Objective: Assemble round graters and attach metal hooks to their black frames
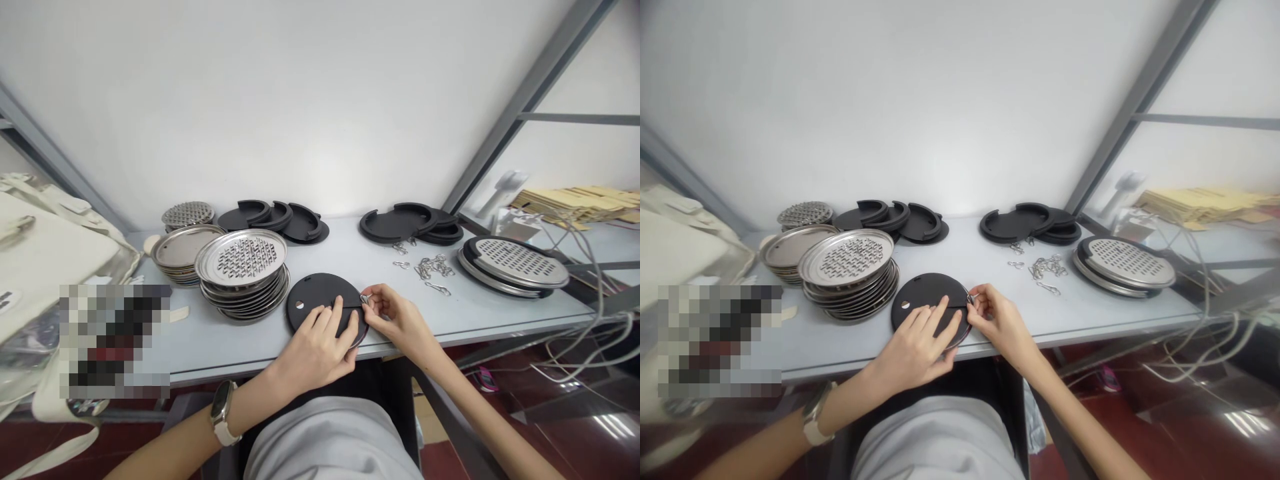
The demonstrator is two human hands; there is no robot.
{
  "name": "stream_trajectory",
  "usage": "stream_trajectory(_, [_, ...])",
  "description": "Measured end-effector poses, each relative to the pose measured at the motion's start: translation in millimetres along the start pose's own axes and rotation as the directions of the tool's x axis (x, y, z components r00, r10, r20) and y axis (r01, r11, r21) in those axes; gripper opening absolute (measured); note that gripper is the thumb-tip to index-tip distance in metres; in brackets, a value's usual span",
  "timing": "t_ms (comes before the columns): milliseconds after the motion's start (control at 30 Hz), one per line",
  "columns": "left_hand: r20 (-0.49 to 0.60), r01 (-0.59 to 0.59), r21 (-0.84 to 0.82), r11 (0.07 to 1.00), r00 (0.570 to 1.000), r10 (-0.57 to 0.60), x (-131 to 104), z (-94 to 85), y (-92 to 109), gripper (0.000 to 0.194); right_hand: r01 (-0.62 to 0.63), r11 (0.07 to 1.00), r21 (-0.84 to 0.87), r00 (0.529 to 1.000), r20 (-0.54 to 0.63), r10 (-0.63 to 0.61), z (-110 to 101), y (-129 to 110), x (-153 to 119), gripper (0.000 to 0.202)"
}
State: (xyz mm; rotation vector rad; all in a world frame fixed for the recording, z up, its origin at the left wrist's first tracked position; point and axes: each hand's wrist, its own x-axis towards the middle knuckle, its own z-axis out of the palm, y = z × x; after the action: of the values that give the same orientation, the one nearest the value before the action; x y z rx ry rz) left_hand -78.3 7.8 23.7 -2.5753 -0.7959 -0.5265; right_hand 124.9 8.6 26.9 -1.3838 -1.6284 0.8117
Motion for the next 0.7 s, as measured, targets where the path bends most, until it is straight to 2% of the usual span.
stream_trajectory(267, [-0.007,0.009,0.004,1.0,1.0,-0.009,0,0.8,0,0.05,-0.006,1.0,-0.022,0.999,-0.048,0.005,-1,3,-1,0.02])
stream_trajectory(433, [-0.011,0.01,0.005,1.0,1.0,-0.01,0,1.6,0,0.05,0.004,0.996,0.094,0.999,-0.043,0.0,0,9,2,0.024])
stream_trajectory(700, [-0.019,0.017,0.014,1.0,1.0,-0.017,1,1.1,0,0.05,0.05,0.954,0.296,0.991,-0.13,-0.011,4,17,8,0.027])
